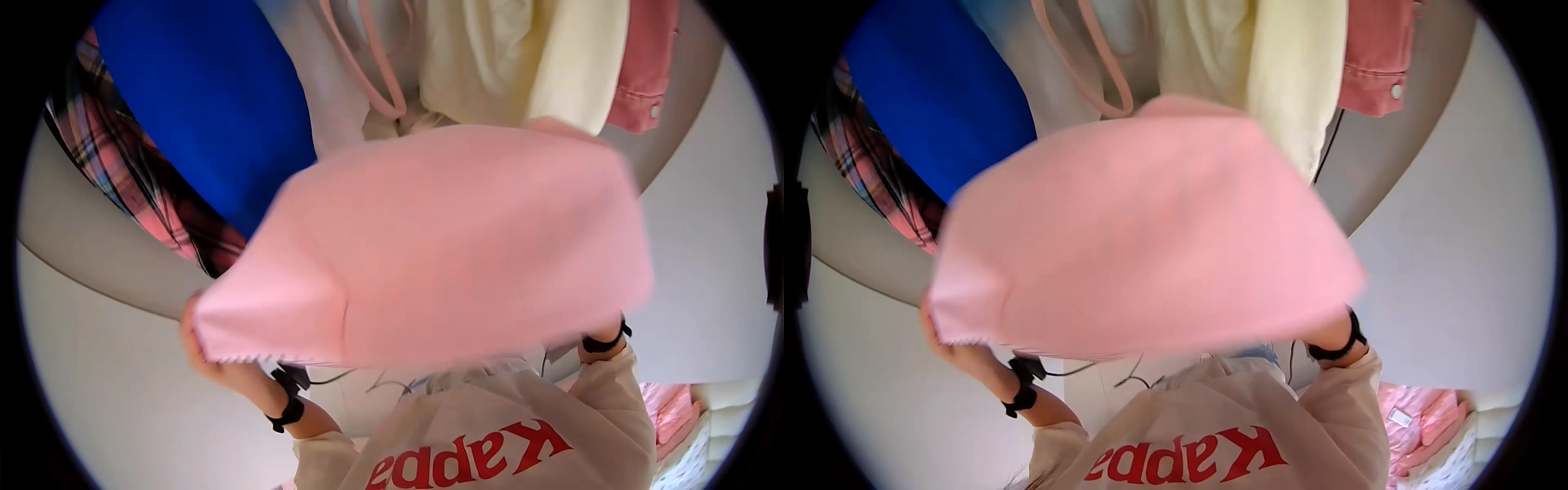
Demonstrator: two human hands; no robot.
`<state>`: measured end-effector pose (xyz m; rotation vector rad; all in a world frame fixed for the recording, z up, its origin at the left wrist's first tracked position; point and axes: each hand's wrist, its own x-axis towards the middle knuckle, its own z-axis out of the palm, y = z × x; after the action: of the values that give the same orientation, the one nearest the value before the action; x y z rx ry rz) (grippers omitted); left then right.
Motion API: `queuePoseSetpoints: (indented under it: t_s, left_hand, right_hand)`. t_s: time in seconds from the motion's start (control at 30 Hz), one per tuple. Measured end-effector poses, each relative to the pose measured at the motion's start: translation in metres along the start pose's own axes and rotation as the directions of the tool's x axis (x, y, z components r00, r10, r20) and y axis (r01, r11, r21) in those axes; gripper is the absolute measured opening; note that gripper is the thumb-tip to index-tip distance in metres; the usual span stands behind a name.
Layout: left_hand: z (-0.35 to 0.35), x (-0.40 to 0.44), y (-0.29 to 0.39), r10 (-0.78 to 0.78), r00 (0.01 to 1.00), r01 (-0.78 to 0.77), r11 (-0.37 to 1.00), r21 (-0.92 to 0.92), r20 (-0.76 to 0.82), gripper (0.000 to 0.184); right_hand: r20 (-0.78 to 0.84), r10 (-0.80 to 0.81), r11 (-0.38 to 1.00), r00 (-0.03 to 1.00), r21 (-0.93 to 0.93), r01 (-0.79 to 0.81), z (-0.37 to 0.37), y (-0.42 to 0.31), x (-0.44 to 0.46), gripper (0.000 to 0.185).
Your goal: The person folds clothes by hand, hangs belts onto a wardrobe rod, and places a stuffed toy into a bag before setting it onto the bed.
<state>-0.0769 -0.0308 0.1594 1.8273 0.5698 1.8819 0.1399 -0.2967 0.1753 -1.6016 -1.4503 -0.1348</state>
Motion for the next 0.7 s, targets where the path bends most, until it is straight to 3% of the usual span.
queuePoseSetpoints:
  t_s: [0.1,0.2,0.23,0.27,0.33,0.37,0.47,0.5,0.6,0.63,0.67,0.7]
  left_hand:
    - [-0.016,-0.004,-0.029,-0.152,0.909,0.192,0.979,-0.065,0.389,0.022]
    - [-0.026,-0.006,-0.063,-0.239,0.648,0.396,0.917,-0.051,0.723,0.031]
    - [-0.025,-0.006,-0.068,-0.19,0.551,0.405,0.912,-0.062,0.812,0.035]
    - [0.01,-0.06,-0.053,-0.144,0.446,0.422,0.904,-0.066,0.883,0.04]
    - [-0.002,-0.075,-0.076,-0.142,0.184,0.542,0.84,0.02,0.973,0.044]
    - [-0.003,-0.087,-0.082,-0.12,0.142,0.616,0.787,0.007,0.983,0.046]
    - [-0.002,-0.117,-0.064,-0.14,0.122,0.808,0.589,-0.016,0.983,0.047]
    - [0.003,-0.12,-0.056,-0.104,0.02,0.825,0.563,0.042,0.994,0.044]
    - [-0.005,-0.108,-0.059,0.088,0.24,0.821,0.513,-0.25,0.967,0.039]
    - [-0.011,-0.106,-0.059,0.106,0.337,0.843,0.408,-0.35,0.936,0.034]
    - [-0.018,-0.113,-0.073,0.078,0.323,0.817,0.48,-0.319,0.943,0.032]
    - [-0.032,-0.117,-0.077,0.051,0.315,0.852,0.425,-0.306,0.948,0.034]
  right_hand:
    - [0.016,0.062,0.997,0.998,0.042,-0.063,0.025,-0.022,-0.004,0.04]
    - [-0.154,0.154,0.972,0.976,0.204,-0.122,0.059,-0.052,0.025,0.029]
    - [-0.173,0.187,0.967,0.967,0.207,-0.15,0.067,-0.061,0.037,0.026]
    - [-0.157,0.222,0.966,0.962,0.17,-0.195,0.042,-0.024,0.003,0.026]
    - [-0.118,0.271,0.961,0.955,0.086,-0.262,0.057,-0.024,0.008,0.025]
    - [-0.084,0.356,0.93,0.931,0.126,-0.344,0.055,-0.024,0.006,0.026]
    - [0.189,0.368,0.92,0.911,0.069,-0.386,0.032,-0.025,0.001,0.027]
    - [0.35,0.361,0.926,0.864,-0.023,-0.377,0.014,-0.032,-0.001,0.034]
    - [0.466,0.189,0.976,0.864,0.009,-0.218,-0.002,-0.05,0.003,0.043]
    - [0.513,0.144,0.979,0.846,0.053,-0.198,-0.013,-0.052,0.001,0.046]
    - [0.584,0.11,0.961,0.805,0.143,-0.235,-0.026,-0.05,-0.006,0.048]
    - [0.653,0.07,0.93,0.754,0.23,-0.286,-0.042,-0.047,-0.016,0.049]
